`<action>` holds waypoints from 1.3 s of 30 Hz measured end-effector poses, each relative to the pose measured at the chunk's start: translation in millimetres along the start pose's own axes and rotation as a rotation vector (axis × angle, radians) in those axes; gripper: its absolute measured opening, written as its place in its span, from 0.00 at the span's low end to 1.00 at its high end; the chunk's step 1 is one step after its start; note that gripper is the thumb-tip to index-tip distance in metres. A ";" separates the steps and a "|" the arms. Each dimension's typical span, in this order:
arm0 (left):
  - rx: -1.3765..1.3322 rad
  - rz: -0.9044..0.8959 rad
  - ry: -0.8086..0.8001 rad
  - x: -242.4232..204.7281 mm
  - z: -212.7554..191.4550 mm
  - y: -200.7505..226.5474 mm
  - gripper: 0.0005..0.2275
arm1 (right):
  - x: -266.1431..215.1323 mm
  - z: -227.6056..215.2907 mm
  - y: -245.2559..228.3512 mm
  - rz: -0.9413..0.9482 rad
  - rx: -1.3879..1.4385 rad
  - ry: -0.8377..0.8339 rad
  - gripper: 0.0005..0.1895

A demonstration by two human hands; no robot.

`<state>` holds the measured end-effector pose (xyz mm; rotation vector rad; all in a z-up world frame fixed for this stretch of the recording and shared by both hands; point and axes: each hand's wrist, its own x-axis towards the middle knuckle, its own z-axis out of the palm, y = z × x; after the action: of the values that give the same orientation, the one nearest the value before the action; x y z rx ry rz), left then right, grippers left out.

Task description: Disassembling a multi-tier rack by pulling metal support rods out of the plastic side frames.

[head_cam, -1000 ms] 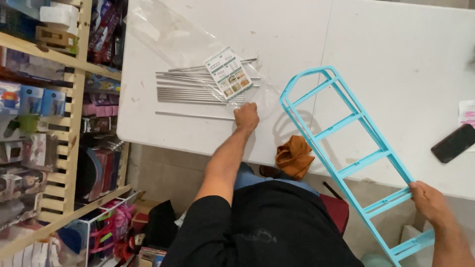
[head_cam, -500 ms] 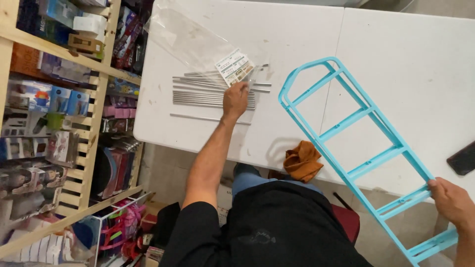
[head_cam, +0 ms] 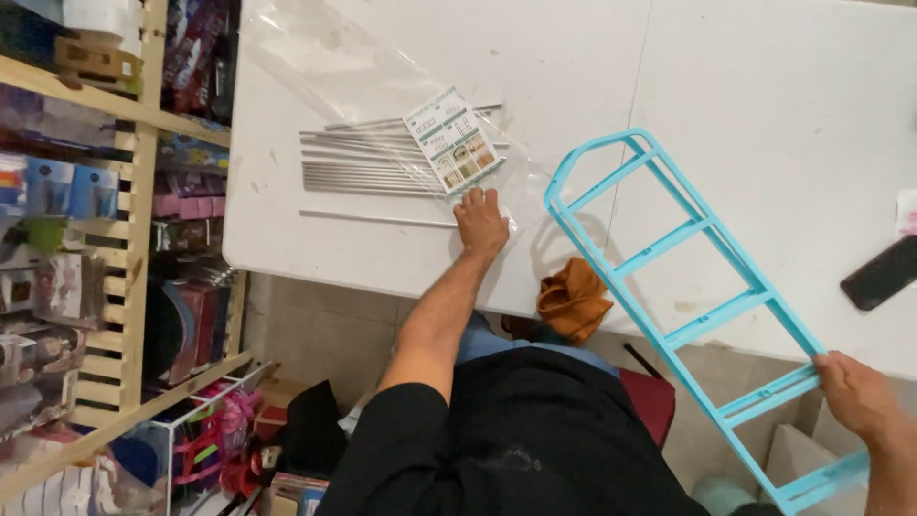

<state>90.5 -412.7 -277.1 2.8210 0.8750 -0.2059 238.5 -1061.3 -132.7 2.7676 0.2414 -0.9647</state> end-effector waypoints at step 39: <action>-0.201 -0.025 0.251 35.3 7.0 -61.0 0.02 | -2.9 -34.4 -164.9 -0.139 0.386 -0.248 0.35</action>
<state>84.0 -345.4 -298.4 2.6842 0.9219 0.2260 220.7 -893.9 -126.6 2.9544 0.2304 -1.5199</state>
